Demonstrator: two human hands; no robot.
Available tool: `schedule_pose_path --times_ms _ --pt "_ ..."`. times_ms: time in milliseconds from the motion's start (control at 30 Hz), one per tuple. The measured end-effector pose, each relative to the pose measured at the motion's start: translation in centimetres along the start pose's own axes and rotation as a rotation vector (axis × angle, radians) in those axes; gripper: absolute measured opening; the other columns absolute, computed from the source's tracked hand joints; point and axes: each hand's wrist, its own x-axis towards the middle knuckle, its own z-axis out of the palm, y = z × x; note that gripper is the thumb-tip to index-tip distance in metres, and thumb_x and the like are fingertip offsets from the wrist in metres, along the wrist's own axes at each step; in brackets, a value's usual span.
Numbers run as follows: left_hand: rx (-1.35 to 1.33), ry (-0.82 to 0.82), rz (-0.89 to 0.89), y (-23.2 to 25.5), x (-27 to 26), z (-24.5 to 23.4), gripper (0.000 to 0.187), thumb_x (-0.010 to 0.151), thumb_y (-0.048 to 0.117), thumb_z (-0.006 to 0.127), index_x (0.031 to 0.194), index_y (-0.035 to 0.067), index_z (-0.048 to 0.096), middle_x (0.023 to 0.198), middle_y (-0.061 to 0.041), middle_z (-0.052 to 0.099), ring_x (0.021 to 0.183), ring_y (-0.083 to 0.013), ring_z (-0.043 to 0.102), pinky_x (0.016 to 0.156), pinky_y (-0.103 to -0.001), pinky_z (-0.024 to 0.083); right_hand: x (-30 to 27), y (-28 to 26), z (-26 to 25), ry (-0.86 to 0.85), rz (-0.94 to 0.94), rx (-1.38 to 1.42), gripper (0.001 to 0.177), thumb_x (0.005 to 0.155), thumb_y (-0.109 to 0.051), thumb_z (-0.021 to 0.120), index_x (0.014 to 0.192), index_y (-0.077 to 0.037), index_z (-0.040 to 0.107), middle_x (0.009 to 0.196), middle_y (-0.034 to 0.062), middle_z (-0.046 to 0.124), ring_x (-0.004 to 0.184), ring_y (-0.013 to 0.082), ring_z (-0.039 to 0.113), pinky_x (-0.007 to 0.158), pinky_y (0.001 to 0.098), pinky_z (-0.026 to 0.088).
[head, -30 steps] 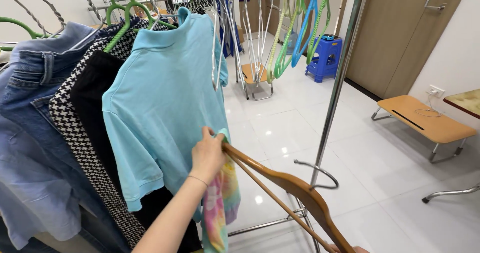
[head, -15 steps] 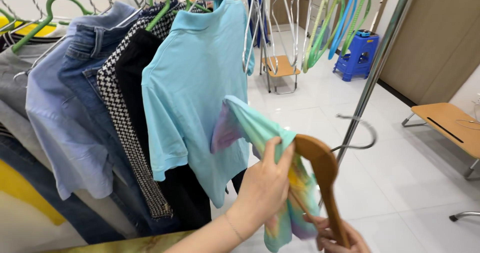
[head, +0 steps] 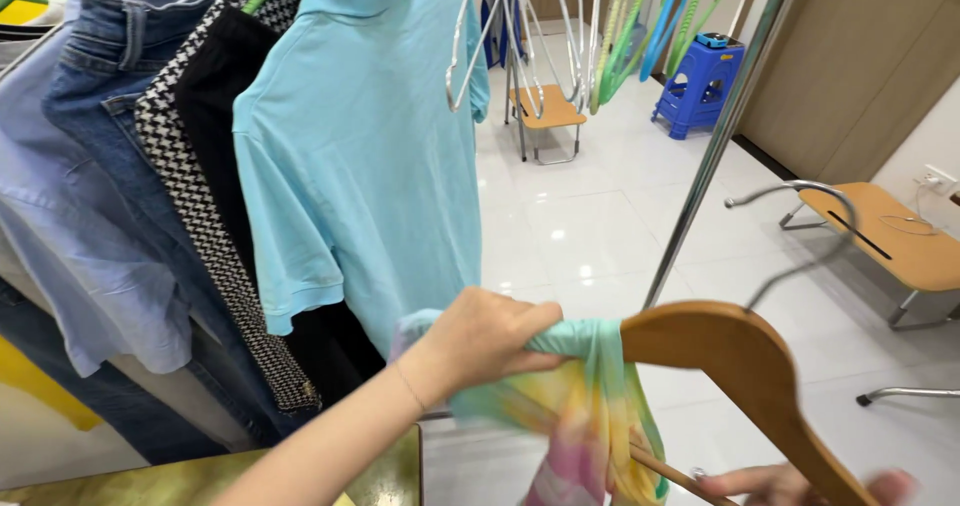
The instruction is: Hanging various folded garments onto a clothing rack using hangers
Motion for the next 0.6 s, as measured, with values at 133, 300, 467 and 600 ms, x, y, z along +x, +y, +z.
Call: schedule_pose_path --times_ms 133,300,467,600 --pt "0.006 0.106 0.007 2.6 0.9 -0.9 0.048 0.090 0.045 0.088 0.088 0.018 0.048 0.060 0.006 0.044 0.048 -0.0145 0.044 0.037 -0.032 0.025 -0.1 3.4 -2.6 0.249 0.242 -0.353 0.105 0.097 -0.083 0.048 0.138 0.012 0.063 0.148 0.0315 0.060 0.073 0.0355 0.078 0.063 0.0438 0.067" --pt "0.083 0.111 -0.073 2.3 0.3 -3.4 0.042 0.097 0.053 0.074 0.090 0.018 0.053 0.066 0.004 0.060 0.056 -0.0191 0.063 0.040 -0.036 0.037 3.4 5.4 2.4 0.661 0.469 -1.184 0.044 0.092 -0.042 0.066 0.121 -0.020 0.090 0.057 -0.0017 0.069 0.052 0.0137 0.052 0.074 0.0311 0.047" --pt "0.134 0.067 -0.249 -0.5 -3.6 -4.2 0.042 0.097 0.053 0.072 0.089 0.018 0.051 0.066 0.001 0.060 0.057 -0.0227 0.065 0.042 -0.041 0.039 -2.9 3.6 -2.8 0.769 0.145 -1.619 0.014 0.080 -0.017 0.083 0.094 -0.017 0.085 0.079 -0.0078 0.082 0.054 0.0074 0.059 0.051 0.0234 0.049" --pt "0.177 0.042 -0.306 -1.7 -6.8 -3.7 0.042 0.101 0.054 0.064 0.084 0.019 0.048 0.059 0.002 0.052 0.051 -0.0187 0.059 0.041 -0.039 0.036 -4.1 -1.5 -0.1 0.850 -0.139 -1.931 0.019 0.073 -0.012 0.086 0.090 -0.008 0.077 0.080 -0.0006 0.074 0.071 0.0127 0.061 0.076 0.0259 0.054"
